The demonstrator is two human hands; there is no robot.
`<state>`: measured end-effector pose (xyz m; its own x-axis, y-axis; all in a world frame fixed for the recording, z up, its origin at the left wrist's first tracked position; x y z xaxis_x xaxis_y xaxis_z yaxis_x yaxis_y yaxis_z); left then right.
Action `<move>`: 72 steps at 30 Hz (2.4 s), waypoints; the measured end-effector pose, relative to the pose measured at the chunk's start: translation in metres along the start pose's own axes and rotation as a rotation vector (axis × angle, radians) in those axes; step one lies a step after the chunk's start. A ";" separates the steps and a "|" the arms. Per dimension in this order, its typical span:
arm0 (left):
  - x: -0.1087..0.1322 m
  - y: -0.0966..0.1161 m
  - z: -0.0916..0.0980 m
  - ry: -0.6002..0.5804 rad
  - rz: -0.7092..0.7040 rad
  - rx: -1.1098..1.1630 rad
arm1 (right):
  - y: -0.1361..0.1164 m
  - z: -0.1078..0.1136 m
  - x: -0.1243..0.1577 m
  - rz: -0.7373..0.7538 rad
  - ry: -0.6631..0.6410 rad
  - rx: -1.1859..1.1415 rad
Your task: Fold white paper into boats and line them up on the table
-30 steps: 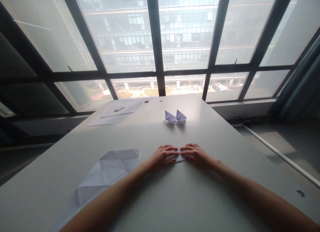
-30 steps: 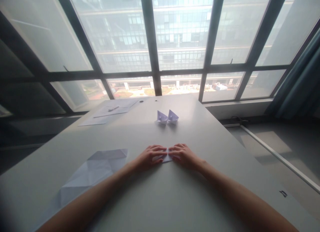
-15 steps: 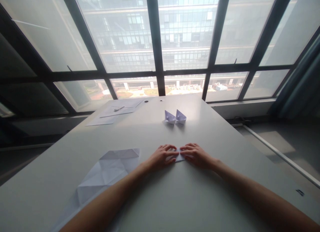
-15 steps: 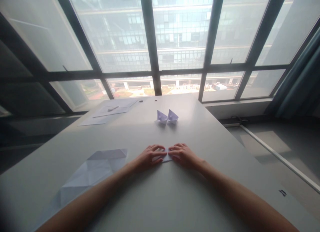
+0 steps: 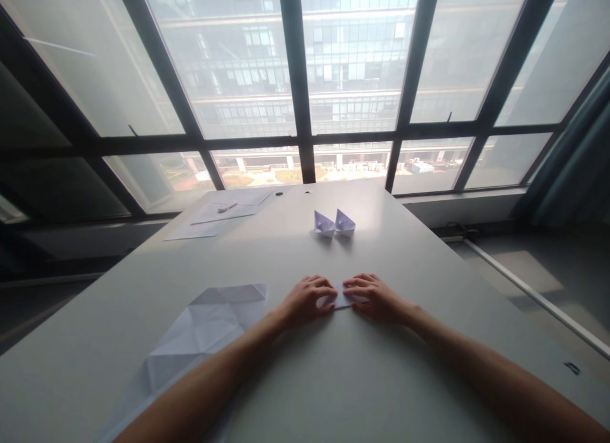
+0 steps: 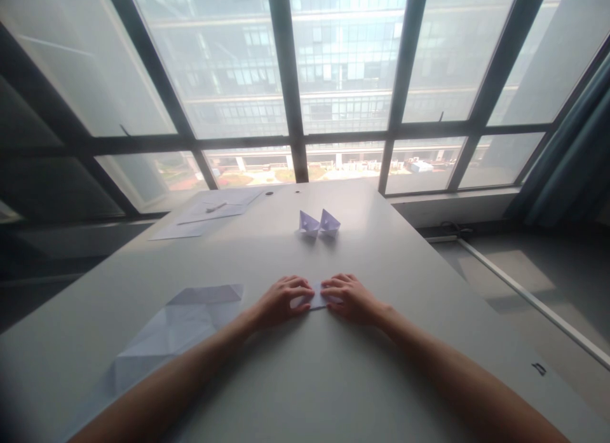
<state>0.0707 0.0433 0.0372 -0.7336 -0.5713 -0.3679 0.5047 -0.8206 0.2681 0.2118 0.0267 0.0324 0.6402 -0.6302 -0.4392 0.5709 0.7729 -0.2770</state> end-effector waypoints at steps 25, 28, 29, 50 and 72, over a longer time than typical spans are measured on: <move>0.002 -0.004 0.007 0.070 0.094 0.103 | -0.005 0.016 -0.002 -0.004 0.168 -0.216; 0.004 -0.009 0.006 0.080 0.151 0.153 | -0.004 0.019 -0.001 -0.013 0.202 -0.206; 0.004 -0.010 0.006 0.082 0.158 0.168 | -0.002 0.020 -0.001 -0.028 0.217 -0.199; 0.002 -0.011 0.007 0.110 0.116 0.273 | -0.012 0.020 -0.003 0.075 0.130 -0.229; 0.004 0.022 -0.002 -0.085 -0.164 0.259 | -0.018 0.007 -0.001 0.049 -0.002 -0.167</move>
<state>0.0799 0.0232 0.0400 -0.8363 -0.4199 -0.3525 0.2517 -0.8653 0.4335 0.2049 0.0127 0.0439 0.6663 -0.5912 -0.4545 0.4453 0.8043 -0.3935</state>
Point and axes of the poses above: each hand's wrist, its own x-axis away from the middle knuckle, its own z-axis out of the back of the hand, y = z × x, the point moved 9 cm from there along -x, towards the middle knuckle, and after that the axes turned 3 degrees about y, right-handed, at the moved point
